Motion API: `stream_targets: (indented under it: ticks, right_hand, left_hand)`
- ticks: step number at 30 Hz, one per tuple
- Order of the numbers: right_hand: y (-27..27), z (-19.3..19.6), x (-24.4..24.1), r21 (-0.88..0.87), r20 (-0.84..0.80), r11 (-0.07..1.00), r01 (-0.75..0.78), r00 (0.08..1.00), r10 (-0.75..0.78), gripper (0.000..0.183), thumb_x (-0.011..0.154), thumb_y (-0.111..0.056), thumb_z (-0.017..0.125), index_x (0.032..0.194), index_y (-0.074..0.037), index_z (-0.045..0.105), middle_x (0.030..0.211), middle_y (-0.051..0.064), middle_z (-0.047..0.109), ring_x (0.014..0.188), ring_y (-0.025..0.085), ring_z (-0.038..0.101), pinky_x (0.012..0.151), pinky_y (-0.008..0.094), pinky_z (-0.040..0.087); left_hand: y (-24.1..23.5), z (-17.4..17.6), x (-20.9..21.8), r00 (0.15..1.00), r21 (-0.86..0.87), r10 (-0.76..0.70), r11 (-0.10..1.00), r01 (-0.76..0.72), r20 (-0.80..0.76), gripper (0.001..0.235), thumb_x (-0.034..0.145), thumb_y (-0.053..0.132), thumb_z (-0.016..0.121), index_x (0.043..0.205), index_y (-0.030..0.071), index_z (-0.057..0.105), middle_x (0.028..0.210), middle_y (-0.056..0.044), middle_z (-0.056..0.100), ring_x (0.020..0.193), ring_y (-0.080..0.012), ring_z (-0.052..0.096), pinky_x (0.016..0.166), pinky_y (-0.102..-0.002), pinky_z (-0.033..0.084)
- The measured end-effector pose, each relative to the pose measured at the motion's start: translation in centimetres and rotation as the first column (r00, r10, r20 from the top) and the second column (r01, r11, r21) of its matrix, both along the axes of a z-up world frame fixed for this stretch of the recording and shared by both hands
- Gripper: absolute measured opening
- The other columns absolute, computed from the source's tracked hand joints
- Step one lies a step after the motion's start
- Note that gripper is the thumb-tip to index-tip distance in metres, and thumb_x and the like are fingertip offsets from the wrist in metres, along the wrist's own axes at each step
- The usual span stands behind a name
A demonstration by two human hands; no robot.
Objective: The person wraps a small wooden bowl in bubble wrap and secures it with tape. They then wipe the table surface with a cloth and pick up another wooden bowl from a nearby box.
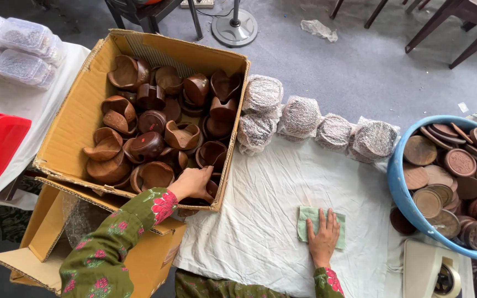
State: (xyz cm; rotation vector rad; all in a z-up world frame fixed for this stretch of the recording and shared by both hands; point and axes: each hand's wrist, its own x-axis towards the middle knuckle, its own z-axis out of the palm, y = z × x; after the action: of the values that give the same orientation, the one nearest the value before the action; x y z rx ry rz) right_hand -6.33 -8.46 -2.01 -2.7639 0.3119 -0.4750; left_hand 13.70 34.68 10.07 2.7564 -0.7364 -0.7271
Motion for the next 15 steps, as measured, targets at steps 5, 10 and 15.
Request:
stream_targets:
  ticks: [5,10,15]
  right_hand:
    - [0.2,0.1,0.1,-0.004,0.002,1.000,0.006,1.000,-0.006,0.060,0.097,-0.042,0.061,0.147,-0.010,0.055,0.159,0.017,0.044,0.149,0.035,0.038,0.123,0.050,0.026]
    - [-0.2,-0.1,-0.1,0.009,0.007,1.000,-0.001,1.000,0.000,0.060,0.097,-0.042,0.061,0.147,-0.009,0.055,0.159,0.017,0.044,0.148,0.035,0.038,0.123,0.050,0.026]
    - [-0.2,-0.1,-0.1,0.014,0.009,1.000,0.003,1.000,-0.003,0.059,0.096,-0.041,0.062,0.146,-0.010,0.056,0.159,0.017,0.045,0.148,0.035,0.038,0.123,0.050,0.027]
  left_hand:
    - [0.6,-1.2,0.4,0.954,0.096,-0.254,0.966,0.241,0.161,0.100,0.063,0.048,0.088,0.141,0.004,0.043,0.108,-0.022,0.066,0.079,-0.0385,0.071,0.067,-0.046,0.059]
    - [1.3,-2.5,0.6,0.960,0.025,-0.245,0.970,0.244,0.138,0.094,0.064,0.043,0.088,0.143,0.012,0.047,0.101,-0.018,0.070,0.084,-0.0377,0.070,0.072,-0.047,0.058]
    - [0.9,-2.1,-0.3,0.917,0.193,-0.356,0.927,0.322,0.181,0.078,0.068,0.030,0.086,0.139,0.026,0.053,0.117,-0.021,0.063,0.078,-0.0369,0.071,0.064,-0.048,0.059]
